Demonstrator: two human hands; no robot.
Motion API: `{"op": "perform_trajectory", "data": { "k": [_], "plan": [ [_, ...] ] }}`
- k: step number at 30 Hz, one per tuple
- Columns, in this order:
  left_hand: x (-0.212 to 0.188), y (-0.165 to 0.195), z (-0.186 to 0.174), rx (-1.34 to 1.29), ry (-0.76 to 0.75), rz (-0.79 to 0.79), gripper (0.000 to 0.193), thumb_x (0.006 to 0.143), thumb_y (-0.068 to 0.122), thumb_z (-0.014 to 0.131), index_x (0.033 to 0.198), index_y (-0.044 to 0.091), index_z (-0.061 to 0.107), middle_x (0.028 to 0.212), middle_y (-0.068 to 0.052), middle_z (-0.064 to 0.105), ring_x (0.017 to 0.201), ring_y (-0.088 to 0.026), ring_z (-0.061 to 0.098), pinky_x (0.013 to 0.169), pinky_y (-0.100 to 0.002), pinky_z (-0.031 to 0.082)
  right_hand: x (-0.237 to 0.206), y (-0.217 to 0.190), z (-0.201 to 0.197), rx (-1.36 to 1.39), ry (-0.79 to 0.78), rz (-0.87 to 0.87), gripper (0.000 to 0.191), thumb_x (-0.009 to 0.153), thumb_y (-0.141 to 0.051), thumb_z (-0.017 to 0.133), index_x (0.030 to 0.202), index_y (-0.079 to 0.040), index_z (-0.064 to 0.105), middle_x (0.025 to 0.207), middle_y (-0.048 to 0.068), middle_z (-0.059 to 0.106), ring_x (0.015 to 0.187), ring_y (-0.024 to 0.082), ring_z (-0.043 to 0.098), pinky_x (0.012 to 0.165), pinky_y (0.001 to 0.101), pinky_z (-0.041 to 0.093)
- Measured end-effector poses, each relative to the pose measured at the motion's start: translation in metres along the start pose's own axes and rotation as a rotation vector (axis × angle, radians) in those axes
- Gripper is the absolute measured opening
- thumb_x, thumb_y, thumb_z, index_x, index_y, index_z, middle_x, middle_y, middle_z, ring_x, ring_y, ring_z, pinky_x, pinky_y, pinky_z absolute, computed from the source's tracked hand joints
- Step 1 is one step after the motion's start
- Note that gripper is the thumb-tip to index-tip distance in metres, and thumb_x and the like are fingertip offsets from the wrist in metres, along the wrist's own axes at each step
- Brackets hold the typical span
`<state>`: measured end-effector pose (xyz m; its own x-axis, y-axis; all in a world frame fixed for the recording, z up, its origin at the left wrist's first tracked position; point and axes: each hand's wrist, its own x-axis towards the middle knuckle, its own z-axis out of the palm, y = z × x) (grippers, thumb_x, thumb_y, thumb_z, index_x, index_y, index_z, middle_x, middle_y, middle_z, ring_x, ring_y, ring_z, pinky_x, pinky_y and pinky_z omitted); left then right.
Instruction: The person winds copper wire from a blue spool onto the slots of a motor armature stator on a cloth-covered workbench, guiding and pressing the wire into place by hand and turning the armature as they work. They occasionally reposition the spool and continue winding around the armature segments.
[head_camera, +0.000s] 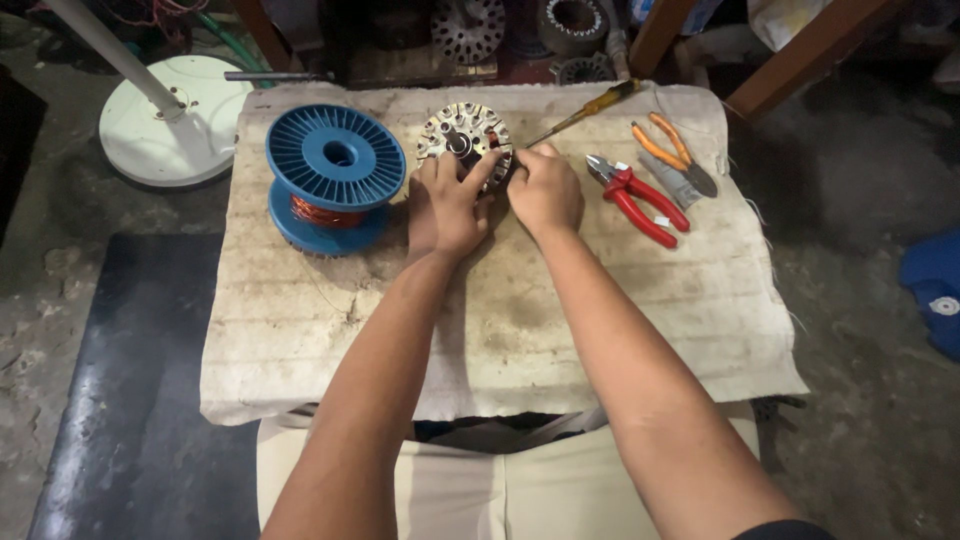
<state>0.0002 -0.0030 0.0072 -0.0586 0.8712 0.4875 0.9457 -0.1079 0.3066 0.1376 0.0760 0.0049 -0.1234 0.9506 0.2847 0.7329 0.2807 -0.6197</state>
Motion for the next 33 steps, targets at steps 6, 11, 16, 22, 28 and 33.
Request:
{"op": "perform_trajectory", "data": {
  "k": [6,11,16,22,28,33],
  "plan": [
    [-0.001,-0.001,0.002,-0.004,0.007,-0.019,0.064,0.08,0.025,0.076,0.141,0.033,0.06,0.105,-0.011,0.054,0.105,-0.032,0.051,0.093,-0.047,0.04,0.001,-0.004,-0.005,-0.049,0.0,-0.124,0.022,0.082,-0.02,0.064,0.101,-0.017,0.076,0.103,0.008,0.071,0.093,0.036,0.067,0.077,0.0486,0.054],
    [0.001,-0.003,0.007,0.001,-0.005,-0.067,0.062,0.081,0.029,0.076,0.14,0.019,0.06,0.11,-0.013,0.055,0.108,-0.033,0.051,0.093,-0.048,0.039,0.002,-0.006,-0.005,0.086,-0.042,0.122,0.024,0.087,-0.029,0.062,0.109,-0.022,0.069,0.087,0.007,0.074,0.084,0.033,0.071,0.071,0.0485,0.054],
    [0.003,-0.008,0.012,-0.044,0.084,-0.109,0.051,0.087,0.031,0.075,0.132,0.012,0.061,0.118,-0.012,0.058,0.113,-0.035,0.052,0.093,-0.048,0.041,-0.001,0.001,0.0,-0.025,-0.059,-0.023,0.023,0.088,-0.029,0.066,0.108,-0.028,0.076,0.089,0.011,0.074,0.084,0.037,0.069,0.071,0.0492,0.053],
    [0.001,-0.009,0.012,-0.091,0.155,-0.073,0.042,0.089,0.027,0.075,0.128,0.013,0.066,0.113,-0.011,0.061,0.11,-0.035,0.054,0.093,-0.048,0.042,0.001,0.023,0.011,0.332,-0.127,-0.07,0.021,0.087,-0.022,0.069,0.104,-0.014,0.078,0.076,0.008,0.071,0.065,0.018,0.067,0.06,0.0336,0.05],
    [0.0,-0.007,0.007,-0.093,0.135,-0.057,0.041,0.086,0.024,0.076,0.126,0.015,0.069,0.109,-0.01,0.06,0.106,-0.034,0.054,0.089,-0.047,0.043,0.006,0.04,0.015,0.644,-0.062,-0.168,0.014,0.091,-0.009,0.063,0.091,-0.006,0.076,0.071,-0.007,0.064,0.065,0.001,0.054,0.06,0.0226,0.043],
    [-0.002,-0.011,0.008,-0.106,0.037,-0.008,0.045,0.08,0.021,0.075,0.125,0.017,0.07,0.107,-0.008,0.06,0.107,-0.032,0.055,0.089,-0.047,0.043,-0.003,0.025,0.007,0.573,-0.074,-0.189,0.011,0.096,-0.016,0.069,0.097,-0.006,0.073,0.065,-0.003,0.051,0.062,0.005,0.044,0.056,0.0279,0.037]
  ]
}}
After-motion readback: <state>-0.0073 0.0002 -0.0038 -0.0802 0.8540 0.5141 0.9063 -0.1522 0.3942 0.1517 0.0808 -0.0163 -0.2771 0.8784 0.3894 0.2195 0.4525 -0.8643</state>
